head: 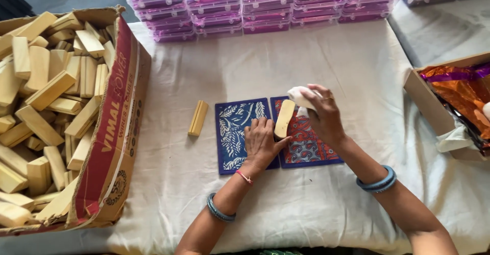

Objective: The person sits at a table and uses a white cloth to polish small rectangular wooden blocks. They pick up a block from a cardboard box, rub it thoroughly with the cloth, and place it on a patterned mat before repeating the process with another block.

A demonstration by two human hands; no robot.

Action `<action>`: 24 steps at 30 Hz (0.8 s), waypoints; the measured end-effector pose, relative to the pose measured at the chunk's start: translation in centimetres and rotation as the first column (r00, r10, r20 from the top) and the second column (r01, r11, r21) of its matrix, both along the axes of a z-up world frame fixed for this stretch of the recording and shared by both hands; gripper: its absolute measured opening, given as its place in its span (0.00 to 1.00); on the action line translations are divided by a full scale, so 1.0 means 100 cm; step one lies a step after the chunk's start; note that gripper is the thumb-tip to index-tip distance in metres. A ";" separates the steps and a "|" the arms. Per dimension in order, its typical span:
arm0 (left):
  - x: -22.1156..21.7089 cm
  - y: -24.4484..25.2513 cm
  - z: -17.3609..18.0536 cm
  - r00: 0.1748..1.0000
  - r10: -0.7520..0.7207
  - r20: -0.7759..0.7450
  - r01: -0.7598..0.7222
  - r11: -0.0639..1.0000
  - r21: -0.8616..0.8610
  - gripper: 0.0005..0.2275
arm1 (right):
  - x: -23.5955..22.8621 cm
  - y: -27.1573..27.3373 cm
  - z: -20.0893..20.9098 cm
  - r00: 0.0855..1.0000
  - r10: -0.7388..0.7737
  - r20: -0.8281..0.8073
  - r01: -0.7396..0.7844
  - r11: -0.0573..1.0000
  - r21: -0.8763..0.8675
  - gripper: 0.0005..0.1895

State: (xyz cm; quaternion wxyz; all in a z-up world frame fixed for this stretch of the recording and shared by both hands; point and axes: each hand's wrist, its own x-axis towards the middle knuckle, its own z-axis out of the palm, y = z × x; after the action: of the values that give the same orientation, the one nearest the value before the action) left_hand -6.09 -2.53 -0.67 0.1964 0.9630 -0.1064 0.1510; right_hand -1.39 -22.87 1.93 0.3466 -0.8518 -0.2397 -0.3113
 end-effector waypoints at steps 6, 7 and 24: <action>0.002 0.002 -0.002 1.000 -0.013 0.006 0.013 0.999 -0.049 0.23 | -0.013 0.028 -0.002 0.983 0.043 -0.176 -0.102 0.934 -0.344 0.28; 0.004 0.003 -0.009 1.000 -0.016 0.002 0.016 0.998 -0.059 0.23 | -0.024 0.030 -0.003 0.983 0.039 -0.180 -0.101 0.930 -0.352 0.28; 0.001 0.004 -0.002 1.000 -0.019 0.013 0.021 0.995 -0.094 0.22 | -0.001 0.046 -0.001 0.966 -0.181 -0.185 0.069 0.870 -0.488 0.22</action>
State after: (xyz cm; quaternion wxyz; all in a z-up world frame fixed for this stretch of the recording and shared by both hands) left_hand -6.01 -2.16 -0.92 0.2424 0.9506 -0.1100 0.1596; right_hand -1.47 -18.29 1.86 0.1298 -0.9542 -0.2122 -0.1662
